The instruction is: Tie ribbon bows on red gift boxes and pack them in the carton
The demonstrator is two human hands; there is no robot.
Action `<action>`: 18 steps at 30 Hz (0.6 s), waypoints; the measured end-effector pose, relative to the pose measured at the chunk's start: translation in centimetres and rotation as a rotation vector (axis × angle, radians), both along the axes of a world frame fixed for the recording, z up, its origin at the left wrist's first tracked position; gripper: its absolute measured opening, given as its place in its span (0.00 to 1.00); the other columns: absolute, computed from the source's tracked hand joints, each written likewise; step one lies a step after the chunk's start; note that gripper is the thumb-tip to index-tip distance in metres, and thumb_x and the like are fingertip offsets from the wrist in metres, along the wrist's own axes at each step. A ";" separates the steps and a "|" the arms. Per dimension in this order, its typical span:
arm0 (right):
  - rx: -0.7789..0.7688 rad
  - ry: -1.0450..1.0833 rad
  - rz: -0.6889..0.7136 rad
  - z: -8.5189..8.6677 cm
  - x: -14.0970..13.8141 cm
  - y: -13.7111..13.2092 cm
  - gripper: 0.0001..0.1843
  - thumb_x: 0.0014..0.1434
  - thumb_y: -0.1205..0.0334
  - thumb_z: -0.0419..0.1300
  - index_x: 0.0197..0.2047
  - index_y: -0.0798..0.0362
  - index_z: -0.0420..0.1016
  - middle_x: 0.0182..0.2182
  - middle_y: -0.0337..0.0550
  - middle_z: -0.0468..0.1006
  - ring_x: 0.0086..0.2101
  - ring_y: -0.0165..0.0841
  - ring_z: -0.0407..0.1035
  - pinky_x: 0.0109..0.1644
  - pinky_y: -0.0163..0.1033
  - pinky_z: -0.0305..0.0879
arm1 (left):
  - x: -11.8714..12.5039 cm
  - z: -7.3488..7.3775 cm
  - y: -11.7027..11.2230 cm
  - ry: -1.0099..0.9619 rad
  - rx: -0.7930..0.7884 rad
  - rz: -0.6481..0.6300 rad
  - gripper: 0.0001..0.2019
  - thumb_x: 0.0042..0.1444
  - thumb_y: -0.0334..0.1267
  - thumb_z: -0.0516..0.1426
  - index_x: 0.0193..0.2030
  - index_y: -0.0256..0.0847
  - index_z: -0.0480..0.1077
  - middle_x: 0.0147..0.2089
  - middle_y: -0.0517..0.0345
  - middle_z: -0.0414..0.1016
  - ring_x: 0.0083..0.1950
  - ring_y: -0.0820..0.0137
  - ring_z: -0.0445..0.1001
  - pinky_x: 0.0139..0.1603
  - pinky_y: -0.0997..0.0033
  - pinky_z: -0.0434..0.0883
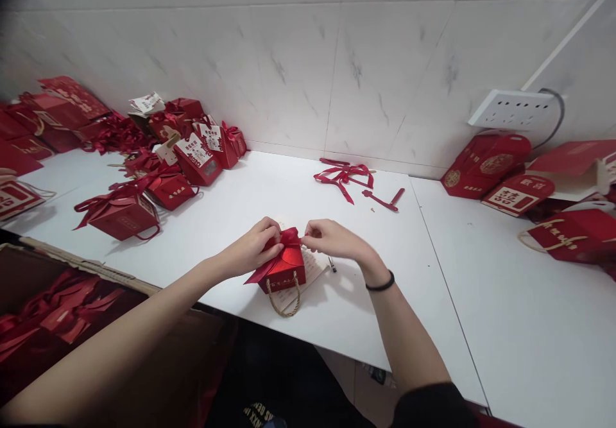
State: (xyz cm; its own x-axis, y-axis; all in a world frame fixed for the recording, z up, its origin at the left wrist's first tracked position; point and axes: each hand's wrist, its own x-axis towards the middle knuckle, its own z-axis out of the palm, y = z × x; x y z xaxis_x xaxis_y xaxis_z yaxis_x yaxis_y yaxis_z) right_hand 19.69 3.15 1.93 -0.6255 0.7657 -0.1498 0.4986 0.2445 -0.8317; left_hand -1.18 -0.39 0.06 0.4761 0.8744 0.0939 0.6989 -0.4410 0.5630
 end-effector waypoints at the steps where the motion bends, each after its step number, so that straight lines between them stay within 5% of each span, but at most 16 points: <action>1: 0.003 0.076 -0.092 -0.8 0.0 -0.9 0.08 0.53 0.60 0.54 0.25 0.54 0.62 0.22 0.36 0.68 0.24 0.28 0.61 0.27 0.33 0.56 | 0.1 0.0 0.0 -0.006 -0.008 0.001 0.05 0.56 0.37 0.49 0.30 0.39 0.60 0.43 0.53 0.60 0.42 0.68 0.64 0.46 0.64 0.67; 10: 0.091 0.582 -0.694 -6.8 -2.3 -8.8 0.12 0.54 0.55 0.56 0.26 0.52 0.61 0.31 0.41 0.69 0.33 0.33 0.64 0.37 0.38 0.61 | 0.2 -0.2 0.1 -0.020 -0.043 -0.078 0.07 0.56 0.40 0.50 0.31 0.39 0.63 0.46 0.53 0.60 0.40 0.70 0.65 0.44 0.65 0.66; 18: 0.155 0.576 -0.805 -7.3 -2.3 -10.8 0.12 0.55 0.56 0.54 0.25 0.52 0.59 0.37 0.45 0.69 0.39 0.37 0.65 0.42 0.42 0.62 | 0.0 0.0 0.1 -0.004 -0.063 -0.080 0.08 0.56 0.41 0.50 0.32 0.39 0.63 0.46 0.54 0.60 0.39 0.71 0.65 0.43 0.66 0.66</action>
